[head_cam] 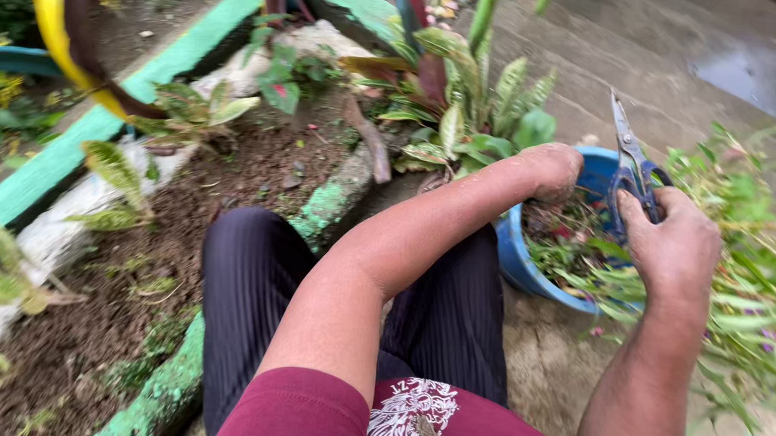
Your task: The person weeds a garden bed by hand and with tools. They use a small hand hoe to loosen the soil and pull out weeds, and a pair of scissors to cut unwanted plant stems. The removed weeds are placed into a blue bucket.
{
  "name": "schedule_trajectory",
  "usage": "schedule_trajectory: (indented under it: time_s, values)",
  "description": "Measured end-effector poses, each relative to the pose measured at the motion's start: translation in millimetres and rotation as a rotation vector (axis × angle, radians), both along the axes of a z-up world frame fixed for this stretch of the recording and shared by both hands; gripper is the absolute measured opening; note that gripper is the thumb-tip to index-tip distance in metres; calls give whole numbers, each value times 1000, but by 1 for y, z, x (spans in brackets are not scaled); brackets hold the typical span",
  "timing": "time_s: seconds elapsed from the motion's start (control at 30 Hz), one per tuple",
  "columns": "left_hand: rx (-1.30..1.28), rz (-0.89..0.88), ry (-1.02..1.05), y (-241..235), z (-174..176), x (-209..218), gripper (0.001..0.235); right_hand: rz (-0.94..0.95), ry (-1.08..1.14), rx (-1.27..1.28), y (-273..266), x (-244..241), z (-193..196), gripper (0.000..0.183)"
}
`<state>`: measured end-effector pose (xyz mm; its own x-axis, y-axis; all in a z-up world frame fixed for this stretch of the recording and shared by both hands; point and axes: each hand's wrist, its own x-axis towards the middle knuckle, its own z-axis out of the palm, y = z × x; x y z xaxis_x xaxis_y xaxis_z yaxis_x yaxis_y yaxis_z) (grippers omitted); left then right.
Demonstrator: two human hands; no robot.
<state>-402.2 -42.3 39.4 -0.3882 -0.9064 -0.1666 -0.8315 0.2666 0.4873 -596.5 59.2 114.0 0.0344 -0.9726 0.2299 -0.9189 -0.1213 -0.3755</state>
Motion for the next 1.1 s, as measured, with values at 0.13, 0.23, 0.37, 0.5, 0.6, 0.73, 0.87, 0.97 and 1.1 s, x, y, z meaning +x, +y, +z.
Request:
schedule_trajectory:
  time_s: [0.13, 0.23, 0.37, 0.5, 0.6, 0.73, 0.87, 0.97, 1.1]
  values:
    - [-16, 86, -33, 8, 16, 59, 26, 59, -2, 42, -1, 37, 14, 52]
    - [-95, 119, 0, 9, 13, 113, 25, 134, 89, 45, -2, 75, 26, 52]
    - [-58, 174, -18, 7, -6, 187, 26, 248, 221, 83, -9, 139, 42, 55]
    - [11, 250, -73, 17, -38, 274, 27, 426, 449, 163, -25, 219, 50, 57]
    - [83, 426, -38, 36, -79, 347, 34, 582, 549, 223, -40, 279, 39, 58]
    - [122, 654, 2, 72, -166, 426, 32, 750, 691, 325, -51, 354, -15, 58]
    - [292, 1079, 149, 120, -232, 481, 30, 944, 623, 388, -37, 406, -94, 57]
    - [272, 1604, 513, 150, -260, 522, 37, 1041, 540, 404, -21, 432, -155, 53]
    - [-38, 1980, 606, 171, -308, 581, 41, 1095, 401, 488, -11, 462, -215, 49]
